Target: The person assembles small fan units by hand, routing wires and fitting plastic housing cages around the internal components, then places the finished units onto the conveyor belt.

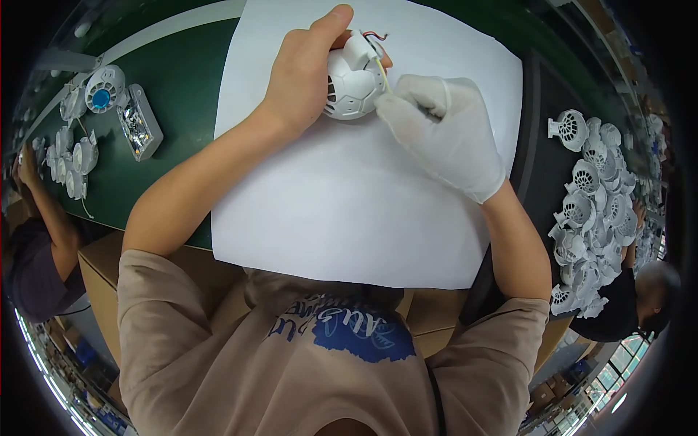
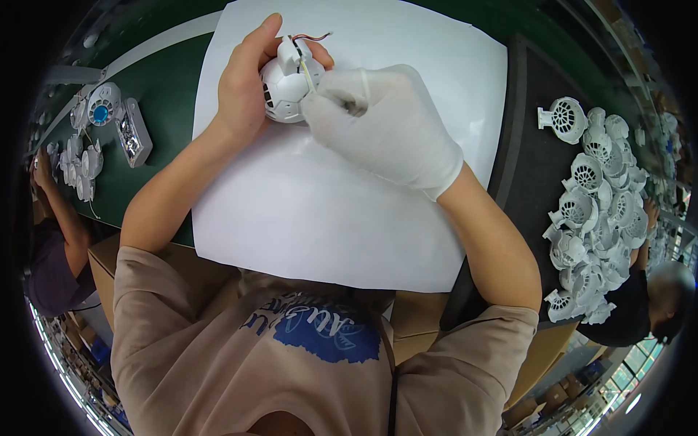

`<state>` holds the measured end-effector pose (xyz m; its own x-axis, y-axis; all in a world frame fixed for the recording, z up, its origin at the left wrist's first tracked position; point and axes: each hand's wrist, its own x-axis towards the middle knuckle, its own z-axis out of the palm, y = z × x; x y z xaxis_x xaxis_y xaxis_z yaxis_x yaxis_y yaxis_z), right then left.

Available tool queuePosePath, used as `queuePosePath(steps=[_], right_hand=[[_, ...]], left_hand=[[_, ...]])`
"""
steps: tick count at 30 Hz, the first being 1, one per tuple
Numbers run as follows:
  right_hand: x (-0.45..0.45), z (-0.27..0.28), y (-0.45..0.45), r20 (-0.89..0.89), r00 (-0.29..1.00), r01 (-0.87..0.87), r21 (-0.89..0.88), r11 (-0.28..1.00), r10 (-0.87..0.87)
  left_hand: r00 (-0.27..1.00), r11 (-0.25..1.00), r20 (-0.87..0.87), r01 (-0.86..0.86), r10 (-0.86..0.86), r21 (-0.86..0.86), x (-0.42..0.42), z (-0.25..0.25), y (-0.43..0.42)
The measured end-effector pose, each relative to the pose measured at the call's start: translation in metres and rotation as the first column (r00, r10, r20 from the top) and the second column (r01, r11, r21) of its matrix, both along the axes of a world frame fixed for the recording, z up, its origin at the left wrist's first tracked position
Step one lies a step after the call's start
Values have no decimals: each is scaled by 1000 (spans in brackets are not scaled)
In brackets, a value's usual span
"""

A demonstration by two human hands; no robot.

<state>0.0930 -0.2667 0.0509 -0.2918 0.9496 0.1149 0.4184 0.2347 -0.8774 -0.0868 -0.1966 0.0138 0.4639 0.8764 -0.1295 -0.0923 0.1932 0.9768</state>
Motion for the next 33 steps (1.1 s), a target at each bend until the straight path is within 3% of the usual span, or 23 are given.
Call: queuePosePath(steps=[4,7,12,15,16,19,23,28,31,32,33], right_hand=[[2,1,2,-87,994,46,-140,989,-58],[3,-3,2,-105,993,26,-181,983,-46],[2,-8,8,-86,996,21,-164,986,-35],[3,-3,12,-234,965,81,-148,986,-114],[3,-1,13,-234,965,83,-148,985,-116],[5,4,17,-387,897,15,-455,891,-212],[7,3,16,-444,882,-11,-350,937,-156],[-2,-1,10,-348,923,94,-212,973,-165],[-4,4,10,-324,932,24,-394,919,-163],[-4,3,9,-328,930,24,-392,920,-164],[-5,1,7,-97,989,98,-134,986,-111]], left_hand=[[1000,998,-23,17,-16,68,2,2,-4],[1000,958,-6,4,-3,287,4,-8,-8],[1000,925,8,-16,14,381,3,-11,-5],[993,805,-120,59,15,590,-3,-9,4],[993,805,-120,61,13,591,-4,-4,2],[974,751,-141,226,-177,621,-6,15,-8],[984,689,-176,148,-30,710,3,-1,-10],[986,628,-145,162,-78,761,5,1,-16],[969,790,-165,245,-183,562,-6,16,-15],[968,788,-170,248,-183,564,-4,13,-14],[983,759,-131,184,-131,624,0,5,-13]])
